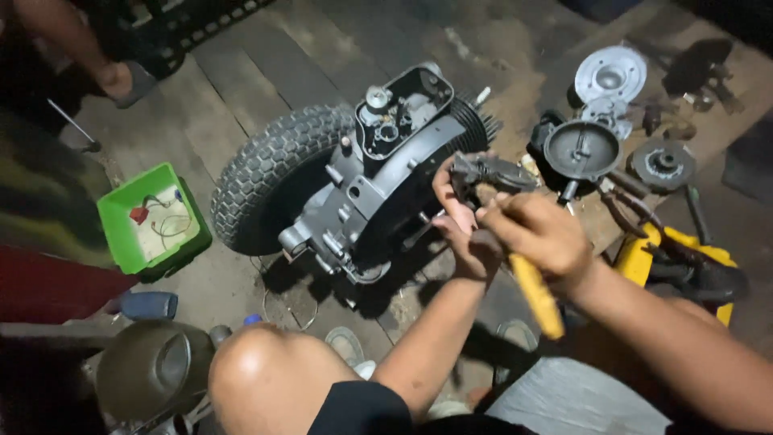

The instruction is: A person is meticulously cleaning a disassembled engine component using a brush and a small scraping tool while sitting on a workshop floor.

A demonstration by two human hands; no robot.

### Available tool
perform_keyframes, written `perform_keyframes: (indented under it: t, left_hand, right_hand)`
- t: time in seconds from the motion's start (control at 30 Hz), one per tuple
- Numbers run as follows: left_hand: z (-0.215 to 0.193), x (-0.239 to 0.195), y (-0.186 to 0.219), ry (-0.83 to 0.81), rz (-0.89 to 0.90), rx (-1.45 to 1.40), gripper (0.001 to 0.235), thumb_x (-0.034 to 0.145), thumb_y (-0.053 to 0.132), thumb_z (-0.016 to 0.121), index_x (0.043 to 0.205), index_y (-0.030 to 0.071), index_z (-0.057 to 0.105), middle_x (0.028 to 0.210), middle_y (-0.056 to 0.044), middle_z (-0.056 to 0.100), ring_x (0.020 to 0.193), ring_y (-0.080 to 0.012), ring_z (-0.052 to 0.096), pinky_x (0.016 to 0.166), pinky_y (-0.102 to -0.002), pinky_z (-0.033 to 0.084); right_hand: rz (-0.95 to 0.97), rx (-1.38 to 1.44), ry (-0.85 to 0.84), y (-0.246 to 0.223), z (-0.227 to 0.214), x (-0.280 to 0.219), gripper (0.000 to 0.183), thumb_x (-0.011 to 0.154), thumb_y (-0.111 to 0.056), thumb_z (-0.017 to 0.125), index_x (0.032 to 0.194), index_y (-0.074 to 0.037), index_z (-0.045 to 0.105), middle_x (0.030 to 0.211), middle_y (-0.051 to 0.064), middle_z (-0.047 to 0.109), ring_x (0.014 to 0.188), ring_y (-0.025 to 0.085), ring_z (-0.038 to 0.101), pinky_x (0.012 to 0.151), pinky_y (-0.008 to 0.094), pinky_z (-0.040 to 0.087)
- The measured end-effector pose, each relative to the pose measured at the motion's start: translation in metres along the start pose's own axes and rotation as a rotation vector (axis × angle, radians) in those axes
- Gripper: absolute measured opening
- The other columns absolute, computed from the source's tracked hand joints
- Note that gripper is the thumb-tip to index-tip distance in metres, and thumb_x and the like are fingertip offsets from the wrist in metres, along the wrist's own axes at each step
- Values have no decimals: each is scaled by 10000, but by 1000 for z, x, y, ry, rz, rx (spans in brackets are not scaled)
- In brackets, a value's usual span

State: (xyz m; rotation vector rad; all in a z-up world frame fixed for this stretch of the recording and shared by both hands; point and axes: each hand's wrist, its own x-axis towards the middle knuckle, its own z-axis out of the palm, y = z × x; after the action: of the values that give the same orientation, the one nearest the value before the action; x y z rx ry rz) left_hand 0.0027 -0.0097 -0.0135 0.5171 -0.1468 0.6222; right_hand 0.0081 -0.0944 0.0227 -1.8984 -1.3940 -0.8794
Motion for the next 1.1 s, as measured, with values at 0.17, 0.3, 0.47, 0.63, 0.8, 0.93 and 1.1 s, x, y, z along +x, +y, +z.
perform_keyframes:
  t: [0.17, 0.3, 0.47, 0.63, 0.8, 0.93, 1.1]
  left_hand:
    - [6, 5, 7, 26, -27, -26, 879, 919, 843, 133, 1501, 192, 241, 1440, -143, 443, 1389, -263, 455, 1180, -386, 373]
    - [2, 9, 6, 41, -27, 62, 879, 908, 850, 106, 1485, 203, 252, 1436, -119, 447, 1391, -250, 452, 1195, -382, 357]
    - [6, 7, 15, 44, -52, 70, 929, 874, 885, 149, 1529, 230, 223, 1419, -86, 467, 1109, -115, 535, 1042, -263, 460]
    - [13, 12, 20, 43, 19, -4, 892, 895, 876, 205, 1471, 203, 306, 1412, -112, 482, 1285, -202, 517, 1130, -336, 401]
    - [14, 5, 14, 29, 10, 1, 910, 895, 878, 198, 1477, 186, 298, 1401, -114, 479, 1299, -209, 511, 1141, -343, 396]
    - [10, 8, 19, 32, 39, 13, 921, 894, 880, 194, 1480, 177, 293, 1394, -115, 477, 1307, -213, 507, 1147, -347, 393]
    - [9, 4, 15, 19, 48, 19, 942, 894, 882, 185, 1487, 157, 283, 1381, -118, 473, 1324, -221, 499, 1159, -356, 388]
  right_hand:
    - [108, 111, -27, 1, -20, 0, 279, 925, -165, 703, 1161, -31, 765, 1119, 203, 680, 1010, 335, 726, 882, 397, 563]
    - [-142, 83, -98, 10, -20, 8, 307, 872, -84, 750, 1137, 70, 724, 995, 315, 628, 871, 422, 685, 852, 465, 583]
    - [71, 8, 97, -6, -5, 12, 167, 947, -159, 721, 1055, -61, 803, 1029, 178, 705, 862, 310, 727, 781, 386, 571]
    - [136, 28, 62, -8, -8, 0, 204, 879, -171, 792, 1069, -101, 815, 1028, 145, 719, 909, 317, 739, 797, 387, 565]
    - [206, 232, -67, 26, 0, -44, 339, 925, -185, 667, 1231, -62, 747, 1177, 193, 651, 1113, 372, 696, 930, 417, 539]
    - [143, 159, 16, -3, -13, -14, 295, 916, -192, 706, 1162, -50, 784, 1155, 205, 685, 1029, 334, 722, 917, 387, 547]
    - [108, -16, -201, 11, 1, -36, 376, 965, -199, 644, 1318, -76, 686, 1228, 236, 630, 1153, 391, 667, 923, 457, 532]
